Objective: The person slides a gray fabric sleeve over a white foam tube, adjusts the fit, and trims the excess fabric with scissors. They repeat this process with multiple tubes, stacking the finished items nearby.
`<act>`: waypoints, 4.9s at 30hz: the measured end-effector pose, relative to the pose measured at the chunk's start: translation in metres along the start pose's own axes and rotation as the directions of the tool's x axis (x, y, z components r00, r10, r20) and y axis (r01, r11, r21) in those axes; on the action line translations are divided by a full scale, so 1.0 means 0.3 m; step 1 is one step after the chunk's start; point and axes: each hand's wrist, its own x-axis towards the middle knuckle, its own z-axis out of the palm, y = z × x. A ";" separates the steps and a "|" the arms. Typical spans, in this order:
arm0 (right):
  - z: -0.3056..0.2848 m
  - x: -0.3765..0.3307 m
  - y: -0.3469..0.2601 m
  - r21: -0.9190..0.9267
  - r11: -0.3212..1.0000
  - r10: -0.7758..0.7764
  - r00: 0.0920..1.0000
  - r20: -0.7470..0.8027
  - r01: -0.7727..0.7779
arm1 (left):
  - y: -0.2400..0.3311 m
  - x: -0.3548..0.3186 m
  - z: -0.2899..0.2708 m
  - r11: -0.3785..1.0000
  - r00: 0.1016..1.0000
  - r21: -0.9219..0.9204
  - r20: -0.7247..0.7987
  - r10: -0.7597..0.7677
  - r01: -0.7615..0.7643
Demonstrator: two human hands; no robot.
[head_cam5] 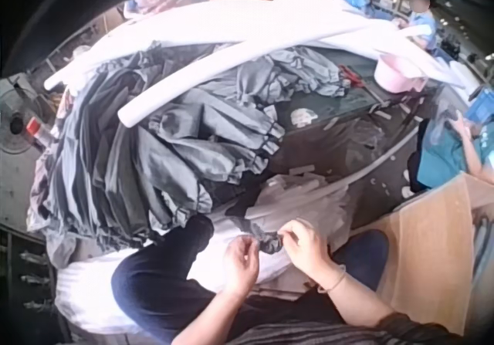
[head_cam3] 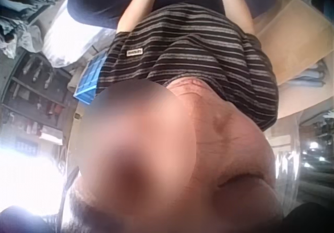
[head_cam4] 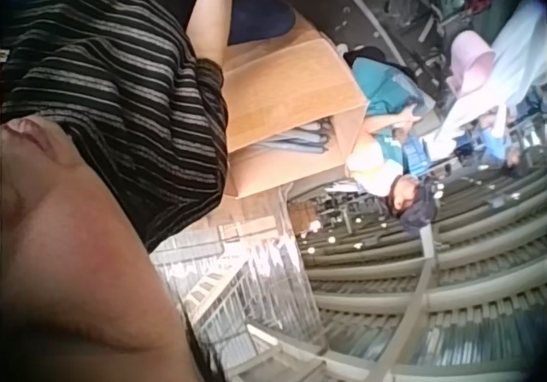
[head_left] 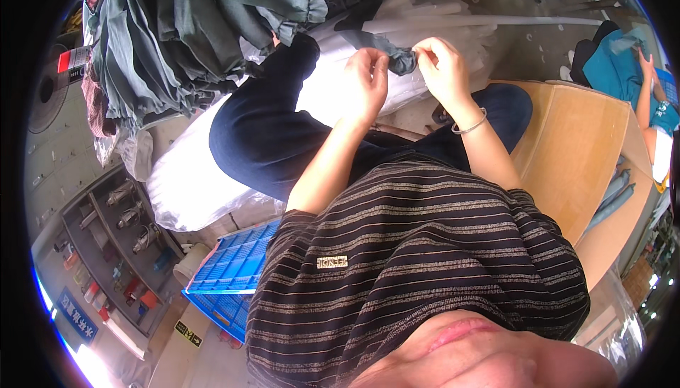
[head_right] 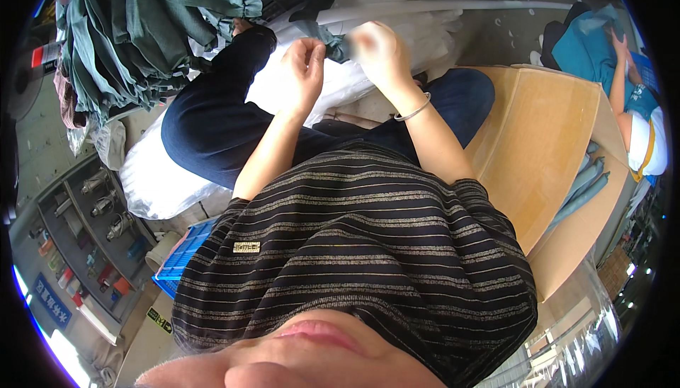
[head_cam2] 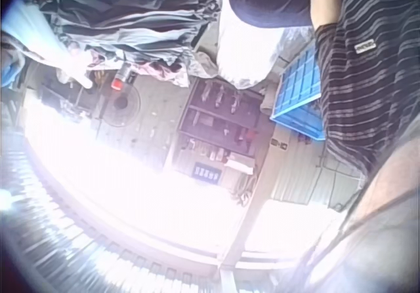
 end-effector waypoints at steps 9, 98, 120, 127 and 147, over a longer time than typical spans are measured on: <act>0.040 -0.021 -0.051 -0.013 1.000 -0.007 0.999 -0.038 0.007 | -0.051 -0.006 0.050 0.841 0.968 -0.479 0.106 -0.229 0.252; 0.061 0.055 -0.146 -0.205 0.961 -0.201 0.978 -0.064 0.184 | 0.012 0.065 -0.005 0.956 0.981 -0.242 -0.066 -0.184 0.164; -0.204 0.482 -0.402 0.461 0.887 -0.347 0.667 0.659 0.006 | 0.195 0.136 -0.243 0.951 0.982 -0.307 0.169 0.078 -0.023; 0.188 0.983 -0.516 -0.490 0.379 -0.829 0.523 0.197 0.785 | 0.156 0.123 -0.206 0.731 0.934 -0.594 0.312 -0.174 0.335; -0.273 0.551 -0.507 0.056 0.724 -0.397 0.349 0.849 0.687 | 0.132 0.120 -0.230 0.975 0.955 -0.028 -0.209 0.210 -0.221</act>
